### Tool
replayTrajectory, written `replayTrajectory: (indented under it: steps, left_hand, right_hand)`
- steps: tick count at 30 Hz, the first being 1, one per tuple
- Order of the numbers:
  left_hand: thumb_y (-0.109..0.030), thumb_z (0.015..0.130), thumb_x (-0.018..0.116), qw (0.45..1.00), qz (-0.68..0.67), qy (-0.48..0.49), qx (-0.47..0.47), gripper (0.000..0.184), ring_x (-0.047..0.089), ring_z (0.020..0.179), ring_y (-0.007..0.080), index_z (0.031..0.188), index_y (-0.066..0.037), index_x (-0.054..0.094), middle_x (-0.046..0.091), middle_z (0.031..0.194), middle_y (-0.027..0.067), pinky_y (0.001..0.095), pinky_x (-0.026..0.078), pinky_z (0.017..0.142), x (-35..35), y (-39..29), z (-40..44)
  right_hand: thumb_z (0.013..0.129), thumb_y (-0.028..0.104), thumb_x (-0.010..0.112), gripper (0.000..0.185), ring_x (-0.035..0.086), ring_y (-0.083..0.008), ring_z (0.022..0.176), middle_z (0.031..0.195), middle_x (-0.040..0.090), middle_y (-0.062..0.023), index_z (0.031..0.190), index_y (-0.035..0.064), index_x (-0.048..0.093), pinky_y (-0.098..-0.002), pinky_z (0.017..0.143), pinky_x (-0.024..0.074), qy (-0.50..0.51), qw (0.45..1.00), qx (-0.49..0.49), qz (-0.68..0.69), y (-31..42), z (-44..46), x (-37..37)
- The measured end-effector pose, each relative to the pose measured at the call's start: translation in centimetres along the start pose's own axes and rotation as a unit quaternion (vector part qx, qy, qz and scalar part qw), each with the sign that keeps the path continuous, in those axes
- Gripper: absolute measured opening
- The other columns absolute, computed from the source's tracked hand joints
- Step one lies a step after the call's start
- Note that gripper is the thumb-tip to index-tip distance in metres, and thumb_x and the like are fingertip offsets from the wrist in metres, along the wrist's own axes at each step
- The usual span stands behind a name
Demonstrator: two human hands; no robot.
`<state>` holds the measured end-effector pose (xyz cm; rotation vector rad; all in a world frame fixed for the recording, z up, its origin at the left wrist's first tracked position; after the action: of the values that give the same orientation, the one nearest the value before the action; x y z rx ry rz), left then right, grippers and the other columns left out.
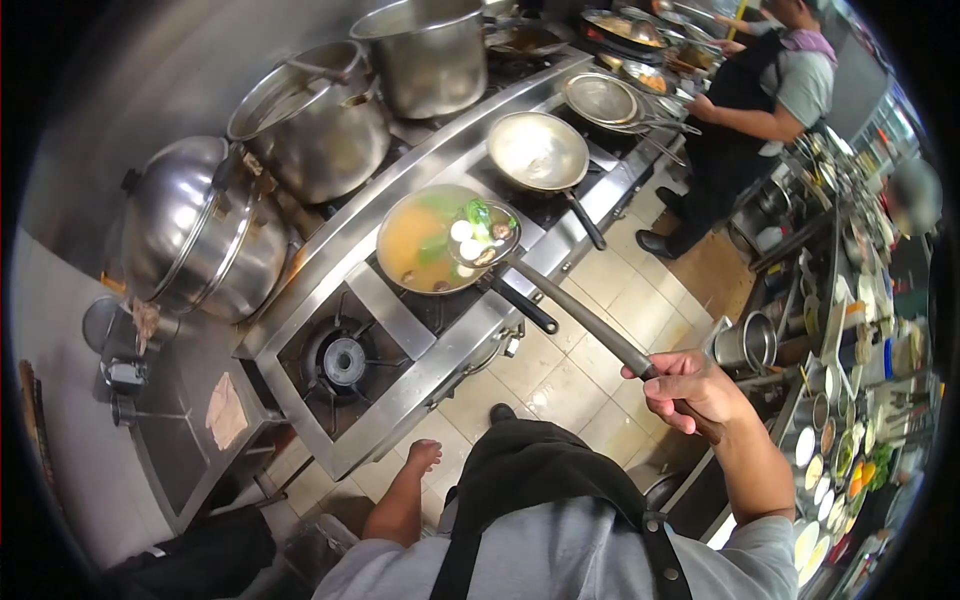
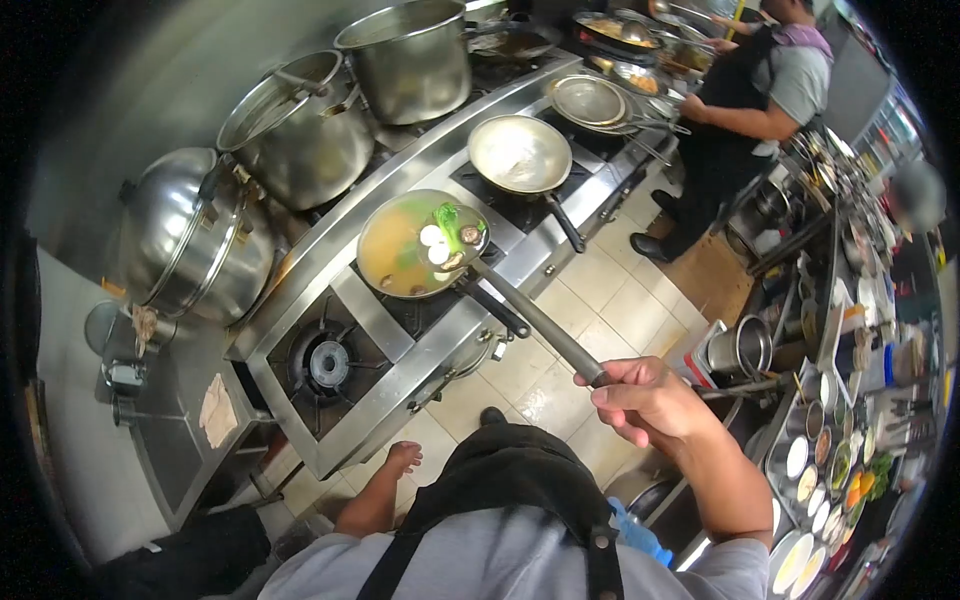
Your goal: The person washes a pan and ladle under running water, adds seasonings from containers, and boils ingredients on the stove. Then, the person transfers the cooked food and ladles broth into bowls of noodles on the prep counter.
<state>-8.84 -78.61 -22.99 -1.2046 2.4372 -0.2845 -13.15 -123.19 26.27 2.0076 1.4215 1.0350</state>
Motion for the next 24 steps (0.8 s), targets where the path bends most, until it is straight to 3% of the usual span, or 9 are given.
replayTrajectory:
  steps: [9,18,24]
  left_hand:
    - [-0.026,0.083,0.058,0.996,0.083,0.025,0.029,0.025,0.060,0.063,0.0120,0.104,-0.012,0.063,0.065,0.080,0.0004,0.0330,0.045,0.052,6.7,0.9,-3.2]
    - [-0.023,0.082,0.059,0.974,0.202,0.074,0.070,0.022,0.059,0.059,0.0109,0.100,-0.012,0.063,0.064,0.075,-0.0006,0.0305,0.043,0.047,13.1,3.6,-6.0]
    - [-0.023,0.082,0.058,0.947,0.301,0.094,0.068,0.027,0.059,0.061,0.0126,0.106,-0.012,0.063,0.064,0.080,0.0004,0.0317,0.044,0.049,15.1,3.3,-6.3]
  right_hand:
    - [0.083,0.001,0.061,0.026,0.041,-0.0072,0.034,0.057,0.053,-0.0032,0.108,-0.0044,0.061,-0.0206,0.033,0.0282,-0.067,0.996,0.010,0.062,-5.9,-13.3,-3.1]
    - [0.084,0.001,0.061,0.026,0.043,-0.0081,0.035,0.058,0.055,-0.0046,0.109,-0.0073,0.058,-0.0224,0.033,0.0326,-0.141,0.984,0.020,0.108,-17.0,-25.8,-5.1]
    - [0.085,0.004,0.060,0.026,0.043,-0.0068,0.036,0.059,0.054,-0.0027,0.109,-0.0061,0.058,-0.0222,0.033,0.0333,-0.179,0.972,0.014,0.153,-24.1,-32.3,-4.4]
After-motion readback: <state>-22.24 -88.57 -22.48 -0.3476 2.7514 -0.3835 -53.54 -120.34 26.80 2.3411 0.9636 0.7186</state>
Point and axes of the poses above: each hand's wrist, its own z-axis towards the middle knuckle, its own x-axis out of the palm, y = z × x, the point moved 6 cm from there along z, towards the middle knuckle
